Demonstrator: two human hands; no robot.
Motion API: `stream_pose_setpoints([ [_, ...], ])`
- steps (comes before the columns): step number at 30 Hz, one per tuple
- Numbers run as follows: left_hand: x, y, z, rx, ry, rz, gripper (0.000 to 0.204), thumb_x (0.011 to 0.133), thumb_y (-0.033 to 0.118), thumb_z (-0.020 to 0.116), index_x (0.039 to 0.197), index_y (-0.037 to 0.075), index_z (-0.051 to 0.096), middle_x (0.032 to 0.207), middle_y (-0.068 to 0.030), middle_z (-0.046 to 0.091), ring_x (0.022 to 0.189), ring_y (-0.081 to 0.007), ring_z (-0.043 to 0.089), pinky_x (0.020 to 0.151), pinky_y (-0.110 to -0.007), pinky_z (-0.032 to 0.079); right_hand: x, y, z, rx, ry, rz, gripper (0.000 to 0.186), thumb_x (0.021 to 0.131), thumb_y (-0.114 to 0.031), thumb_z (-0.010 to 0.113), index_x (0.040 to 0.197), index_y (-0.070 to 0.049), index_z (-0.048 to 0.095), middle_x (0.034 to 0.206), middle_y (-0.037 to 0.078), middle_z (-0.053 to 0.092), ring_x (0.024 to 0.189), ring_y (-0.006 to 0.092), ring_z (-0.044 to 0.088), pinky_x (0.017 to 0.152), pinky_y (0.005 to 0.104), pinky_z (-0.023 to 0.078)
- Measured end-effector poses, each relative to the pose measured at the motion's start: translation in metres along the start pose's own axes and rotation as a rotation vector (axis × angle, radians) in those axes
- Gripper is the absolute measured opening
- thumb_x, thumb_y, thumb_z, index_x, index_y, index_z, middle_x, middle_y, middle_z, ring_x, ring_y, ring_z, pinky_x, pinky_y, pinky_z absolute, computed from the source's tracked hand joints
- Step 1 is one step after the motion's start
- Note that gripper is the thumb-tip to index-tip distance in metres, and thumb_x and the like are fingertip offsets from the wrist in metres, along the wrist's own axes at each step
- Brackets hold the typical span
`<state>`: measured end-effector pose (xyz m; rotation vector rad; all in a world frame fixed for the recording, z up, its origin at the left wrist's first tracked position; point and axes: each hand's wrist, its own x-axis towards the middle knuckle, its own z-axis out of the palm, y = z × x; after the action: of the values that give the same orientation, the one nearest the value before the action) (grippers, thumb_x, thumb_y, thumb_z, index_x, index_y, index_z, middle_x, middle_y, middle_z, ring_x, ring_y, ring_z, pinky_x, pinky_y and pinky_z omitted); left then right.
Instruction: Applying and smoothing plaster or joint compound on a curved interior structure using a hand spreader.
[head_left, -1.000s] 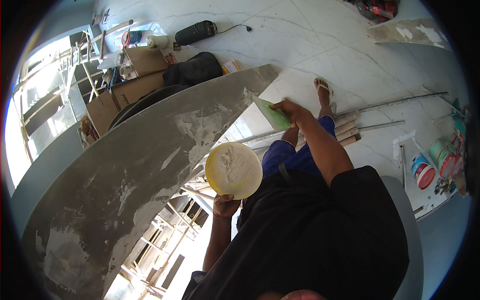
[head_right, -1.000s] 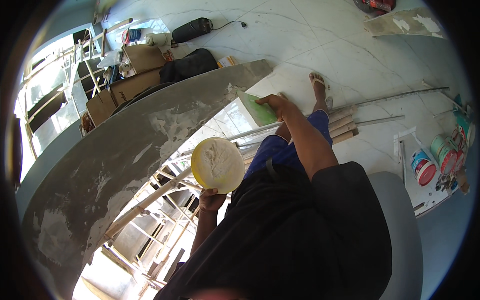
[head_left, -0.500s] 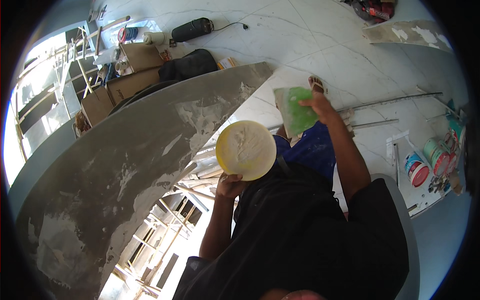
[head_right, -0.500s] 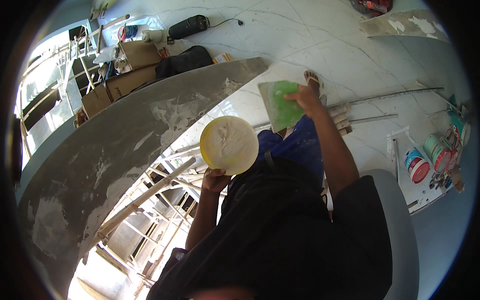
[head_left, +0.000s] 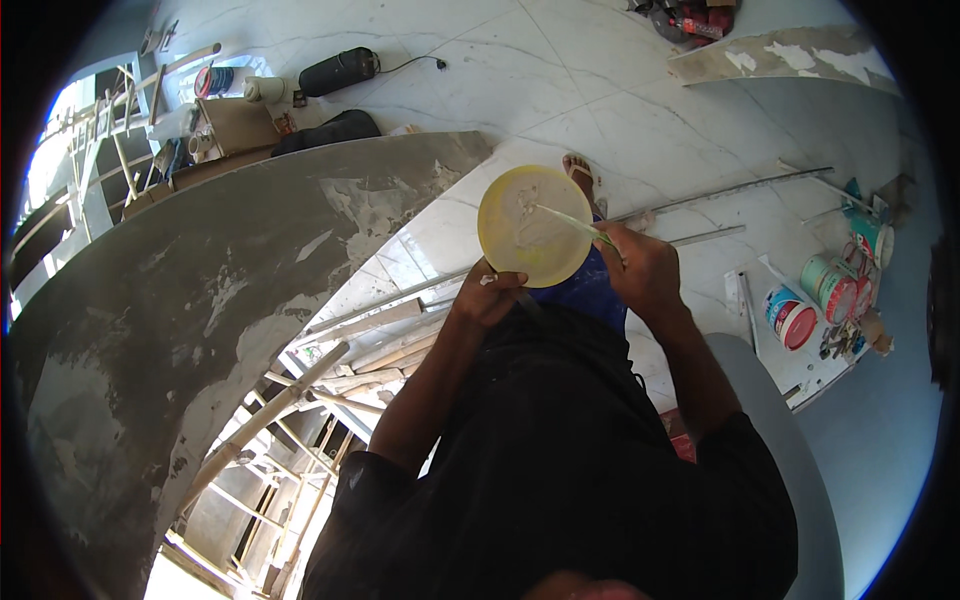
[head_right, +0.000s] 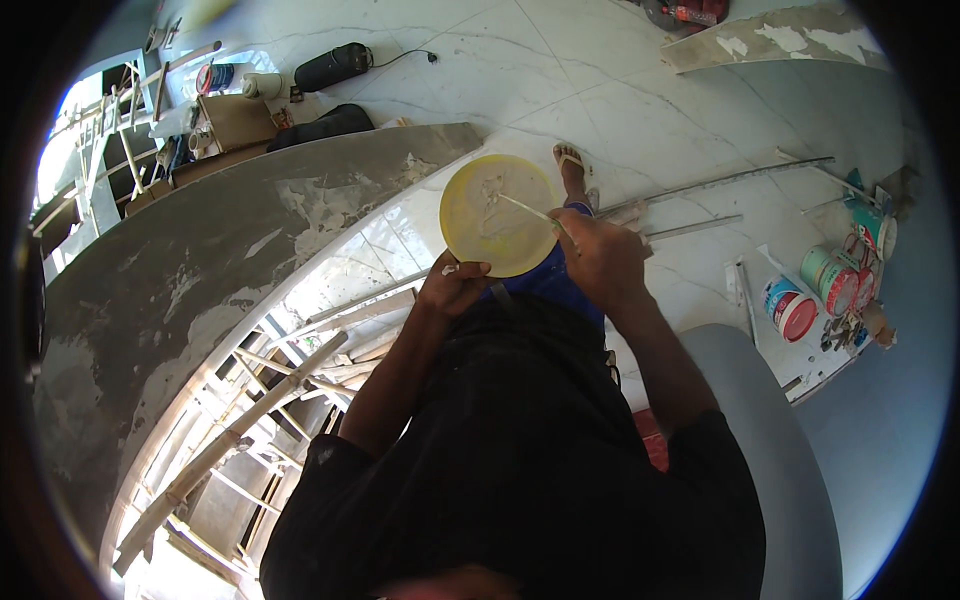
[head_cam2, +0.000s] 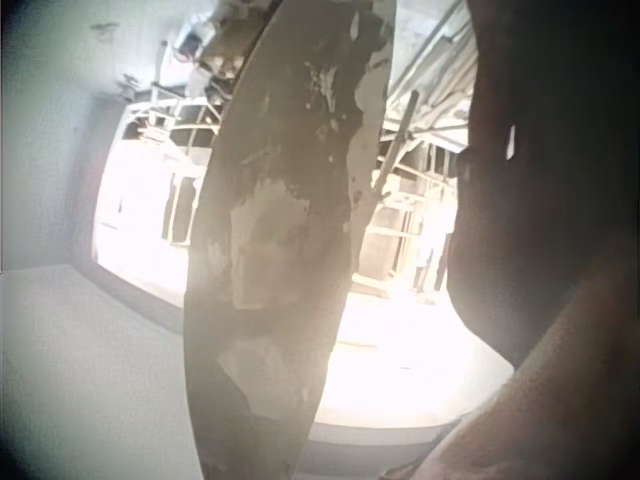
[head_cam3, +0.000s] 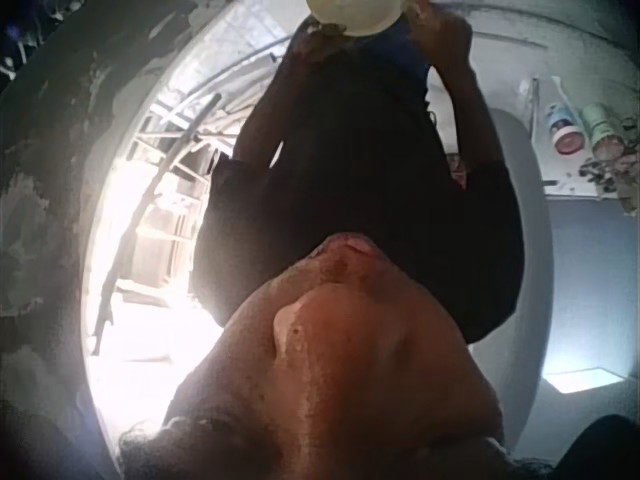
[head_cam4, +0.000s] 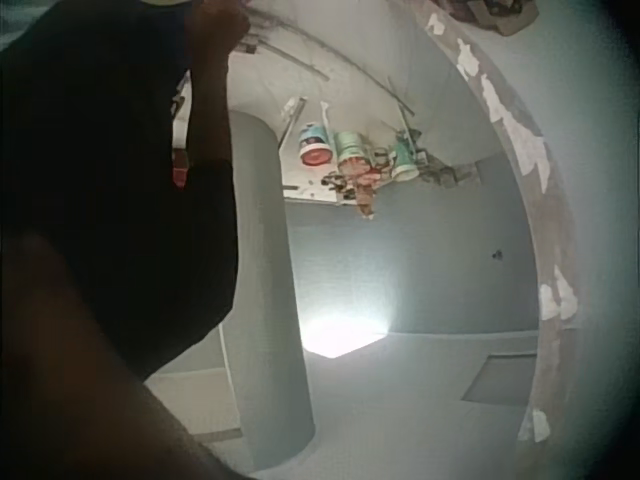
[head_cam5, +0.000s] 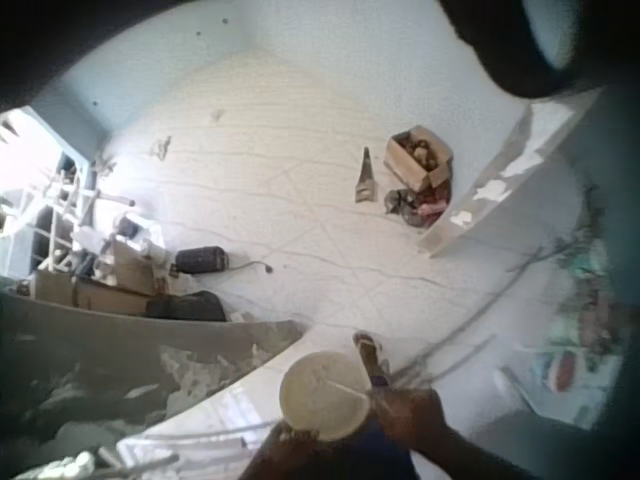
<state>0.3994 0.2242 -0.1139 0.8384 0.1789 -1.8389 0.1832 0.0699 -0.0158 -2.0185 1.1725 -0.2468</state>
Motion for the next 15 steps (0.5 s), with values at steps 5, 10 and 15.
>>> stream_pose_setpoints([
  [5,0.007,0.004,0.020,-0.002,-0.009,-0.017,0.057,0.083,-0.012,0.065,0.137,-0.004,0.050,0.130,-0.0146,0.063,0.121,-0.0271,0.062,0.103,-0.039,0.052,0.002,-0.008,0.005,-0.093,0.074,-0.037,0.018,0.093,-0.014,0.069,0.110,-0.009,0.073,0.088,0.015,0.075,0.075,0.0317,0.074,0.067,0.0423,0.058],
  [10,0.012,0.001,0.022,0.035,0.006,-0.013,0.055,0.082,-0.009,0.067,0.135,-0.004,0.052,0.127,-0.0129,0.064,0.117,-0.0246,0.063,0.099,-0.037,0.052,0.005,-0.004,0.003,-0.161,0.059,-0.109,0.020,0.090,-0.010,0.069,0.110,-0.009,0.073,0.095,0.013,0.077,0.077,0.0303,0.075,0.068,0.0413,0.059],
  [15,0.016,-0.001,0.018,0.083,0.002,-0.018,0.050,0.082,-0.007,0.068,0.130,-0.002,0.054,0.118,-0.0094,0.065,0.104,-0.0199,0.063,0.086,-0.033,0.052,0.008,-0.008,0.006,-0.190,0.071,-0.151,0.021,0.086,-0.005,0.068,0.107,-0.008,0.072,0.094,0.013,0.077,0.076,0.0299,0.074,0.066,0.0412,0.059],
])
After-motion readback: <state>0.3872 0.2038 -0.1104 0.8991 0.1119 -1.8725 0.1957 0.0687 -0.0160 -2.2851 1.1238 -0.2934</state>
